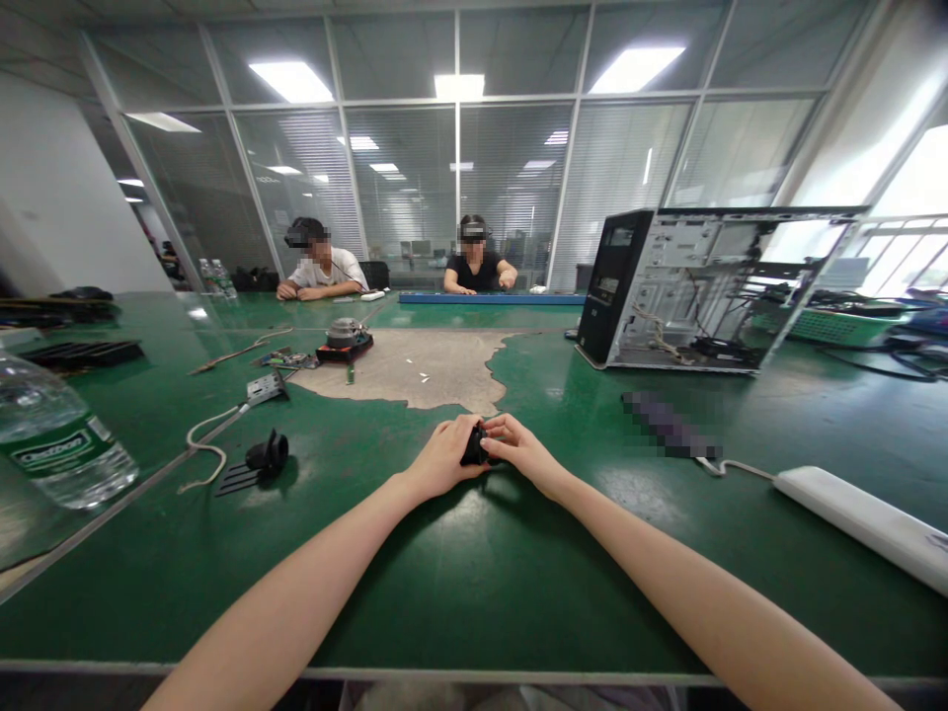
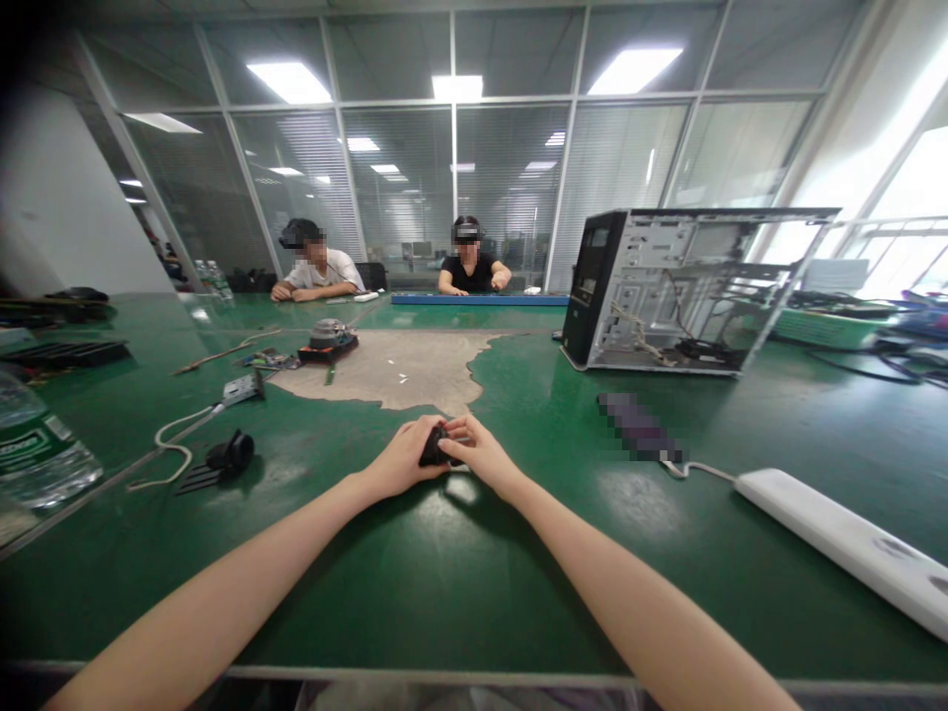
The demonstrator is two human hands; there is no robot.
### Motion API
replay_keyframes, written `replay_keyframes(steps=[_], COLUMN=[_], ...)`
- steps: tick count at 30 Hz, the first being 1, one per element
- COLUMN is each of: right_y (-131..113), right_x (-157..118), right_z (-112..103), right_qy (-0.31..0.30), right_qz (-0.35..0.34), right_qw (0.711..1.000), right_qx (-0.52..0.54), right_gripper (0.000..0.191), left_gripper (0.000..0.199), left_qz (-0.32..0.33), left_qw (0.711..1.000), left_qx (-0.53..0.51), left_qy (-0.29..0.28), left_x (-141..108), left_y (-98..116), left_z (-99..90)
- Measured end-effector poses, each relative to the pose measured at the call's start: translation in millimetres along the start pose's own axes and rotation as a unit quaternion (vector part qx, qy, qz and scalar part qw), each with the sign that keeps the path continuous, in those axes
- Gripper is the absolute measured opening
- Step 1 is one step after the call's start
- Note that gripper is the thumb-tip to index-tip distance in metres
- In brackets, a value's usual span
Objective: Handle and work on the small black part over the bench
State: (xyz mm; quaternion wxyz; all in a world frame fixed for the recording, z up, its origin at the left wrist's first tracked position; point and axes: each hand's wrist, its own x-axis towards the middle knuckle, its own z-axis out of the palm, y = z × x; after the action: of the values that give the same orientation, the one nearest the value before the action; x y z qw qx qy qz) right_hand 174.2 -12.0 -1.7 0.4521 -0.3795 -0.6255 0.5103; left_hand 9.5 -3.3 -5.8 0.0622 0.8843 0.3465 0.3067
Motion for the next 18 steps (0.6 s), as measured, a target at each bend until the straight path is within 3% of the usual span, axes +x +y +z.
replay_keyframes(steps=[9,18], right_y=[-1.3,-2.7], right_x=[-3.1,0.2], right_z=[-3.8,-7.5], right_qy=[-0.05,0.026], right_qz=[-0.013,0.011], right_qw=[0.999,1.0], right_qx=[0.009,0.006], right_gripper=[0.035,0.025], left_gripper=[0.058,0.059], left_qz=[-0.001,0.0], left_qw=[1.0,1.0], left_qx=[0.012,0.02], left_qy=[-0.003,-0.005], left_x=[0.6,0.9], left_y=[-0.4,-0.4], left_z=[0.4,-0.8])
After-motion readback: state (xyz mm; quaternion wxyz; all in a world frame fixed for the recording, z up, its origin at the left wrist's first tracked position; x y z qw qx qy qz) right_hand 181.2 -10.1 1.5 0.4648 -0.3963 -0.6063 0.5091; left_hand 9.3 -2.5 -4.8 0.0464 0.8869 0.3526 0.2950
